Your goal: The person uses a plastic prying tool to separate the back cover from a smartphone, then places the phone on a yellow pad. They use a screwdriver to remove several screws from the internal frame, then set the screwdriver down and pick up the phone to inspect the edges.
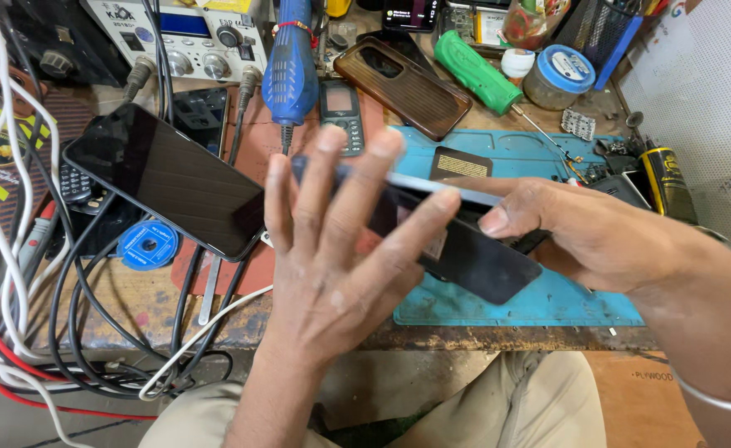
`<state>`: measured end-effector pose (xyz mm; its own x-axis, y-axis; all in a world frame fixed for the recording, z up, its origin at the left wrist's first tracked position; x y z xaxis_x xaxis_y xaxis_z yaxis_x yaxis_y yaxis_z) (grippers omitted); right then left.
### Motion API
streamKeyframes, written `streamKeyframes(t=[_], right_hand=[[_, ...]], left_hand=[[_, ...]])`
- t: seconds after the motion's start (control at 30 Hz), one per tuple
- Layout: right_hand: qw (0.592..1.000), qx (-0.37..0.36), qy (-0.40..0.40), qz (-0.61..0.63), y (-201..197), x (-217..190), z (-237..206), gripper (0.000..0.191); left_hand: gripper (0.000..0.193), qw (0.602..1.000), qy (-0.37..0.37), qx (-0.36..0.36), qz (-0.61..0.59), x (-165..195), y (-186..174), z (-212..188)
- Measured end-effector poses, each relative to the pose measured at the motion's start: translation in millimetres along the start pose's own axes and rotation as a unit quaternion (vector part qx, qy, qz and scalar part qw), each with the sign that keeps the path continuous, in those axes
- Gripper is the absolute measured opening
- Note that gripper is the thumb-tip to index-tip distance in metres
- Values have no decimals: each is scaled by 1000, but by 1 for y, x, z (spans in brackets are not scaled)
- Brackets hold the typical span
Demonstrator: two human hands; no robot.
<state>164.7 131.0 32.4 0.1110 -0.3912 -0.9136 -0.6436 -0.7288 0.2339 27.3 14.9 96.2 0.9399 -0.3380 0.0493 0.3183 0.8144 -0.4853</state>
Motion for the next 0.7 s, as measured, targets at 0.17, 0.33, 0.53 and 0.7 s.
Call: streamKeyframes(t=[0.17, 0.33, 0.53, 0.7], right_hand=[[925, 26, -229, -303, 43, -42, -8, 65], [897, 60, -238, -367, 66, -37, -9, 64], [944, 85, -198, -249, 52, -18, -4, 67], [864, 126, -239, -426, 63, -16, -18, 66]], left_hand=[[114, 882, -243, 20, -403, -50, 28, -15], [106, 662, -379, 89, -641, -76, 57, -38], [90, 667, -331, 69, -664, -70, 62, -36], [74, 732, -407, 66, -542, -79, 65, -49]])
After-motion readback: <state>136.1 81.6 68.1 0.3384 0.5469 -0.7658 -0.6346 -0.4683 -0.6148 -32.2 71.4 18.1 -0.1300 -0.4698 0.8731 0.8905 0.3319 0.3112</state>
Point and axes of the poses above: each hand's wrist, its own z-axis towards the middle knuckle, its own y-axis out of the palm, x = y × z, the point moved 10 cm from there along z, towards the middle knuckle, and after that the axes turned 3 degrees about z, right-handed, at the moved point
